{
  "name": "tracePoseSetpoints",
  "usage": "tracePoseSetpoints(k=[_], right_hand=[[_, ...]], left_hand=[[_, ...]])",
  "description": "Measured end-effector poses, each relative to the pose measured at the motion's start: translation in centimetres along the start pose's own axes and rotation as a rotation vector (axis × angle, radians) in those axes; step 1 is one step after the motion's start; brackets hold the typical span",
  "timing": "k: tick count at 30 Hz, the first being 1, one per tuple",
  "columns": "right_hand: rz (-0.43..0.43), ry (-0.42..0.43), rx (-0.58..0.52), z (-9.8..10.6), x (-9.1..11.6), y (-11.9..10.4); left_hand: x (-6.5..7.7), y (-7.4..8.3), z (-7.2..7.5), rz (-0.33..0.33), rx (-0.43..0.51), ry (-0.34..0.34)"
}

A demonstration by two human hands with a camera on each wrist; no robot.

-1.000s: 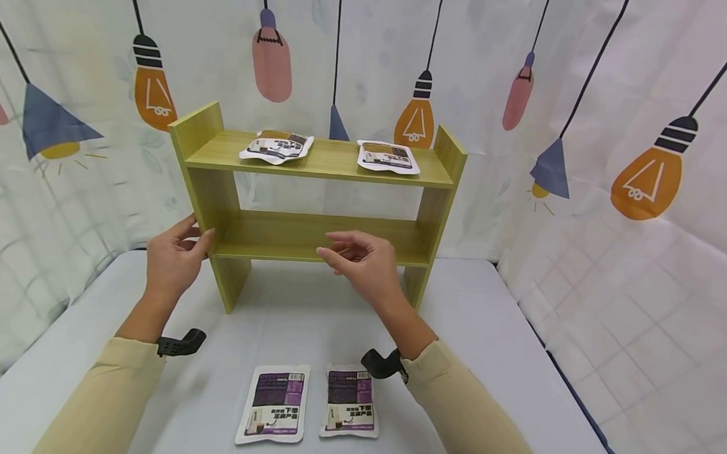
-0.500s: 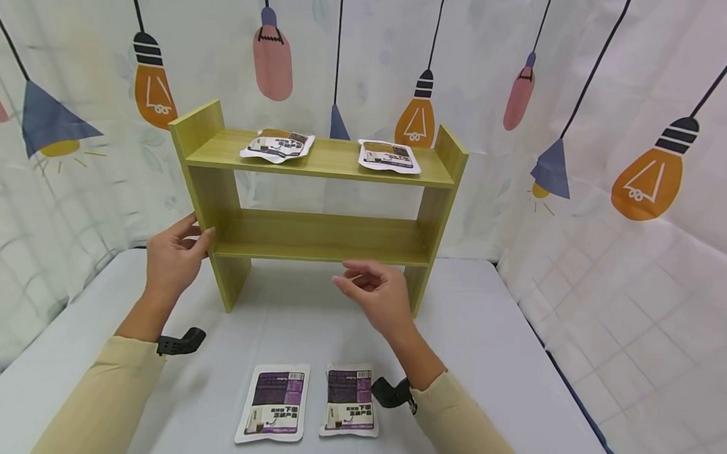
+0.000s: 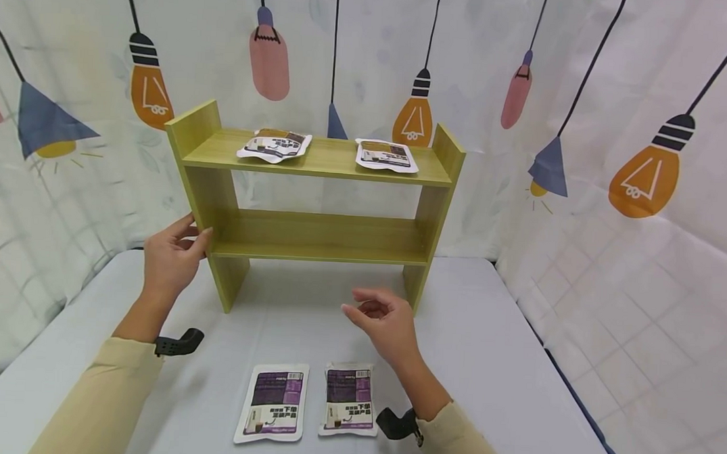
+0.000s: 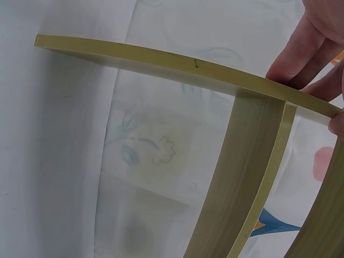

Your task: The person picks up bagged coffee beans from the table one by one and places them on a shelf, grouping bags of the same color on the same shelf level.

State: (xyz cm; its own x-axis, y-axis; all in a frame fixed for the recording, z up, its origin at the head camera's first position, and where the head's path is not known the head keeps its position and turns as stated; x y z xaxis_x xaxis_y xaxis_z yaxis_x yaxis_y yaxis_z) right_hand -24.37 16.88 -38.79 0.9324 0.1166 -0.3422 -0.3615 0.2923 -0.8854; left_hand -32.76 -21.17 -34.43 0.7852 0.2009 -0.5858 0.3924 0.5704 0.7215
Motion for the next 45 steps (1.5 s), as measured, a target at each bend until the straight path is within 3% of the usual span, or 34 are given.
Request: tracePoseSetpoints(k=[11, 21, 29, 34, 45], right_hand=[[-0.151, -0.025, -0.006, -0.3, 2.7, 2.8], [-0.202, -0.035, -0.001, -0.5, 4.5, 3.9], [-0.259, -0.001, 0.148, -1.0, 5.8, 4.4], [-0.32, -0.041, 0.212, -1.3, 6.7, 4.8], [-0.295, -0.1, 0.346, -1.8, 7.5, 4.6]], left_hand=[[0.1, 0.0, 0.0, 0.009, -0.008, -0.003], [0.1, 0.0, 0.3, 0.005, 0.01, 0.001], [-0.1, 0.0, 0.3, -0.002, 0.036, 0.005], [-0.1, -0.1, 0.2, 0.004, 0.035, 0.007], [0.0, 0.0, 0.0, -0.006, 0.03, 0.002]])
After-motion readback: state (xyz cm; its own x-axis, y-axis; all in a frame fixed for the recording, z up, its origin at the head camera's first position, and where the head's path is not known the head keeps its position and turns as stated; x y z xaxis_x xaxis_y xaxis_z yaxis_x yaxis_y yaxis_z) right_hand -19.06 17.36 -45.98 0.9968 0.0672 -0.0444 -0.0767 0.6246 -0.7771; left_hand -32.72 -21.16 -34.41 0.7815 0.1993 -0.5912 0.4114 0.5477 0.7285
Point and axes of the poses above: each hand's wrist, its own x-axis away from the middle knuckle, its own z-axis out of the back of the hand, y = z × x, the point moved 3 cm from there along -x, towards the middle knuckle, and after that the axes turned 2 degrees about -y, right-handed, at the moved point
